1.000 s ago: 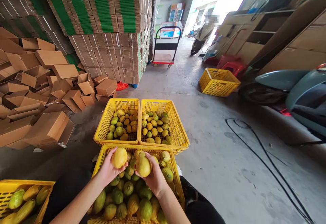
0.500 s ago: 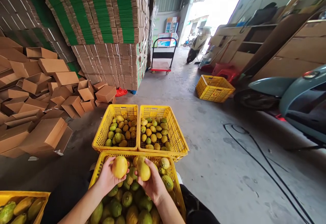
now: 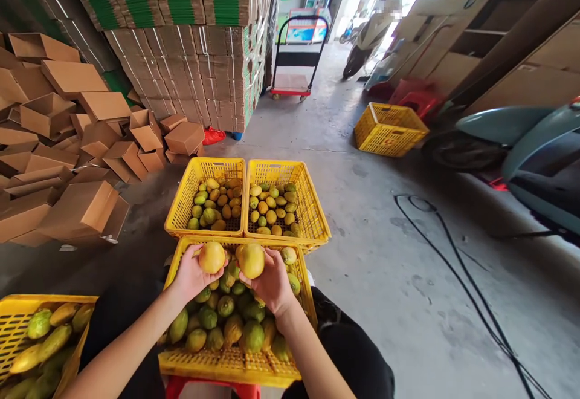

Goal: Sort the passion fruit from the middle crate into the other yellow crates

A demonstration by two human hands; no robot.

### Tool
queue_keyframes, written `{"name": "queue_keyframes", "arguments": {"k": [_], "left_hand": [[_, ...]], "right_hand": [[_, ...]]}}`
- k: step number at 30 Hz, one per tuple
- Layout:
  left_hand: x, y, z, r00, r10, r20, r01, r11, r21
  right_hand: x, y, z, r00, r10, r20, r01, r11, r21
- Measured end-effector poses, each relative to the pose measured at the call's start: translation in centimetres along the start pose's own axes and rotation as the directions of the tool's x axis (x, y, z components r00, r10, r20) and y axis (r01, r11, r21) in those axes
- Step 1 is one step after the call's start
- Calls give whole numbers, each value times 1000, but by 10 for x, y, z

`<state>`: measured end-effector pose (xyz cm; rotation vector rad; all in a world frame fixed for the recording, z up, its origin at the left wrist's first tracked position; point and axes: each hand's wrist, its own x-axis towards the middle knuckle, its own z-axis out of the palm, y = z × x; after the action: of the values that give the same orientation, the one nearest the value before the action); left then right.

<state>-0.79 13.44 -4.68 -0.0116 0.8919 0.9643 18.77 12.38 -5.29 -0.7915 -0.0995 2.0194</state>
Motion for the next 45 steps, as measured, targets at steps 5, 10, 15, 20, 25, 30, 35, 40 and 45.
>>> {"name": "queue_keyframes", "arguments": {"k": [5,10,15,20,25,30,35,40,45], "left_hand": [[-5,1,7,999,37,-10,-38,997,-71],[-9,6,14,998,47,-45,-51,994,-100],[-7,8,11,998,8,-60,-18,987,-162],[-6,8,8,999,6,-54,-12,994,-111],[-6,7,7,998,-22,-60,18,997,-79],[-6,9,7,998,-2,-59,-4,995,-101],[-5,8,5,1000,22,16,-21,999,-39],[-3,7,6,1000,20,-6,-20,1000,3],[-4,9,5,999,5,-43,-8,998,-64]], "right_hand": [[0,2,2,999,-28,37,28,1000,8],[1,4,3,996,-37,-78,33,998,-62],[3,2,-1,993,-59,-103,52,996,-70],[6,-1,-1,986,-98,-133,101,995,12],[6,-2,-1,978,-115,-175,129,989,74],[5,2,-2,975,-161,-154,173,982,69],[5,4,-1,972,-115,-205,125,992,36],[6,5,-2,972,-33,-231,39,999,20],[7,5,-5,994,-60,-91,63,997,37]]}}
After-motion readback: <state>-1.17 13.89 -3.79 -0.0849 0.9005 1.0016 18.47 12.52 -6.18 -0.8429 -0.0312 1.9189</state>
